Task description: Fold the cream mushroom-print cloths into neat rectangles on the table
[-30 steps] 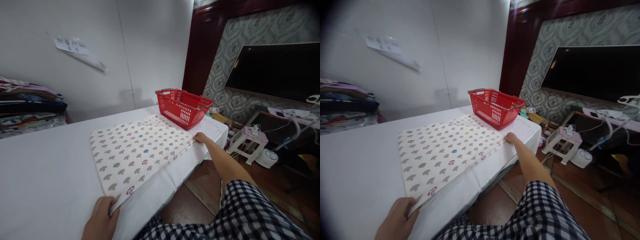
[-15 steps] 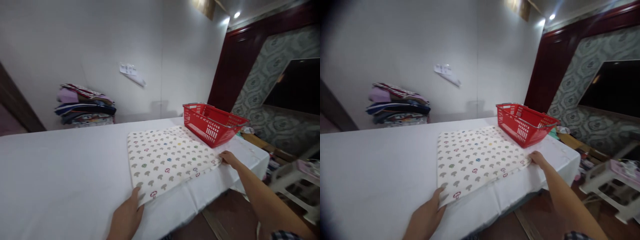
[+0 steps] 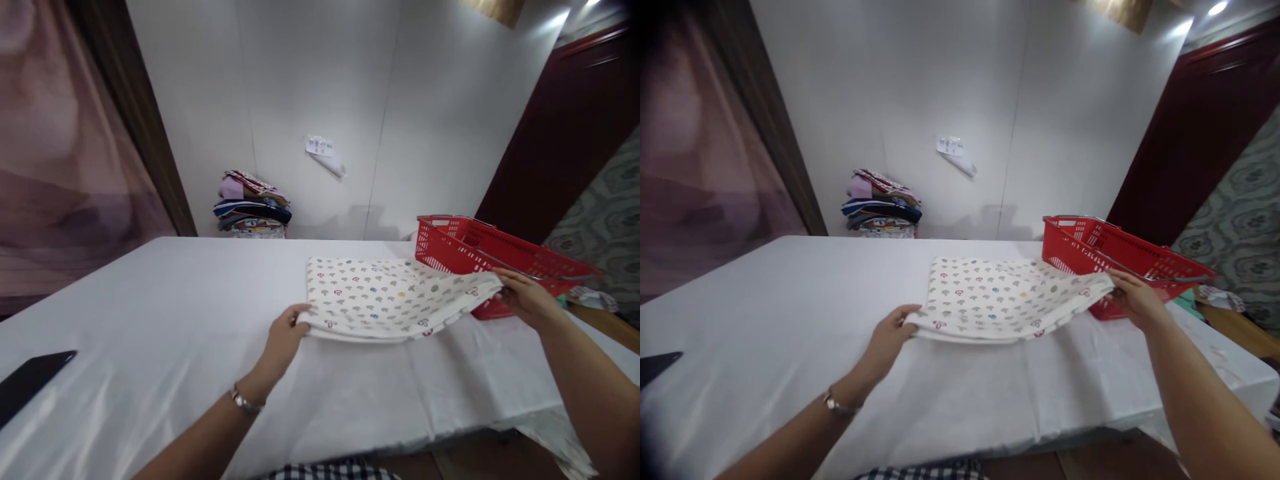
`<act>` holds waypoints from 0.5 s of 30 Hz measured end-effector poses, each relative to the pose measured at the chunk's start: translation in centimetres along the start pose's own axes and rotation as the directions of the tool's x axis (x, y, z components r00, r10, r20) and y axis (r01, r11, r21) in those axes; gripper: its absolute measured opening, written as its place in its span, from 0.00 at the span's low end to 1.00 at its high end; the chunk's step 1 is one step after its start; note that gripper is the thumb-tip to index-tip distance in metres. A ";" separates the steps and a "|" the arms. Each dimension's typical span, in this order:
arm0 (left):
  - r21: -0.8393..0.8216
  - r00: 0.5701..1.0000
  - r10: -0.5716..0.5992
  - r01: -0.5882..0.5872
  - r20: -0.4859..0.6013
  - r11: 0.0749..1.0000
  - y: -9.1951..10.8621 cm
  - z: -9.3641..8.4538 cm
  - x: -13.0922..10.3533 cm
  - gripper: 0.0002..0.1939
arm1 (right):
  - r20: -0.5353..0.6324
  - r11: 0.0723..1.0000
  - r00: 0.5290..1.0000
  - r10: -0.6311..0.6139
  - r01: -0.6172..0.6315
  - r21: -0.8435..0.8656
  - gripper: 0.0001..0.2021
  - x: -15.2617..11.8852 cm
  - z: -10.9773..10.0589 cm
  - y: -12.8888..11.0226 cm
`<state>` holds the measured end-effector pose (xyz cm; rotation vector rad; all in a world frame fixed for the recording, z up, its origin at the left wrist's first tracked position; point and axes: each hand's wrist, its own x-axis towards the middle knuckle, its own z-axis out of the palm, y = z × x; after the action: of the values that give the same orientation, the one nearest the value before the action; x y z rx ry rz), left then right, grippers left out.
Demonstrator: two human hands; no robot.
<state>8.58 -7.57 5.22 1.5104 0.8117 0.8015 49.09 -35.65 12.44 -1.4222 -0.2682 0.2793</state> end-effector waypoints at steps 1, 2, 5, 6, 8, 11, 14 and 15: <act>0.049 0.997 0.048 -0.045 -0.053 0.998 1.4 -0.9 0.9 0.17 | -0.012 0.999 1.000 -0.023 0.023 0.038 0.08 -0.3 1.1 -1.2; 0.118 0.987 0.108 -0.093 -0.123 0.989 3.0 -1.9 1.8 0.17 | -0.015 0.996 0.998 -0.062 0.063 0.061 0.09 -0.6 2.1 -2.5; 0.209 0.907 0.278 -0.219 -0.317 0.953 8.6 -5.6 4.5 0.17 | -0.021 0.968 0.974 -0.228 0.229 0.102 0.10 -2.1 4.8 -6.5; 0.234 0.865 0.356 -0.287 -0.353 0.929 10.7 -6.8 5.2 0.17 | -0.026 0.951 0.956 -0.291 0.292 0.106 0.10 -2.7 5.5 -7.8; 0.266 0.747 0.514 -0.440 -0.421 0.858 14.8 -9.2 6.2 0.18 | -0.028 0.907 0.913 -0.407 0.407 0.107 0.11 -4.0 6.6 -10.3; 0.331 0.533 0.718 -0.647 -0.448 0.687 19.9 -12.0 6.8 0.17 | 0.004 0.844 0.852 -0.523 0.518 0.141 0.10 -5.2 8.2 -12.9; 0.388 0.393 0.824 -0.743 -0.408 0.546 22.5 -13.8 7.6 0.16 | 0.057 0.858 0.864 -0.500 0.485 0.171 0.10 -4.7 10.6 -13.1; 0.403 0.401 0.825 -0.731 -0.399 0.550 22.7 -14.2 8.2 0.16 | 0.083 0.883 0.886 -0.456 0.439 0.167 0.10 -4.0 11.8 -12.7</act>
<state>1.91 5.03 29.29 1.8467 0.5174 2.0286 41.61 -27.72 26.44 -1.1620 -0.6546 0.0000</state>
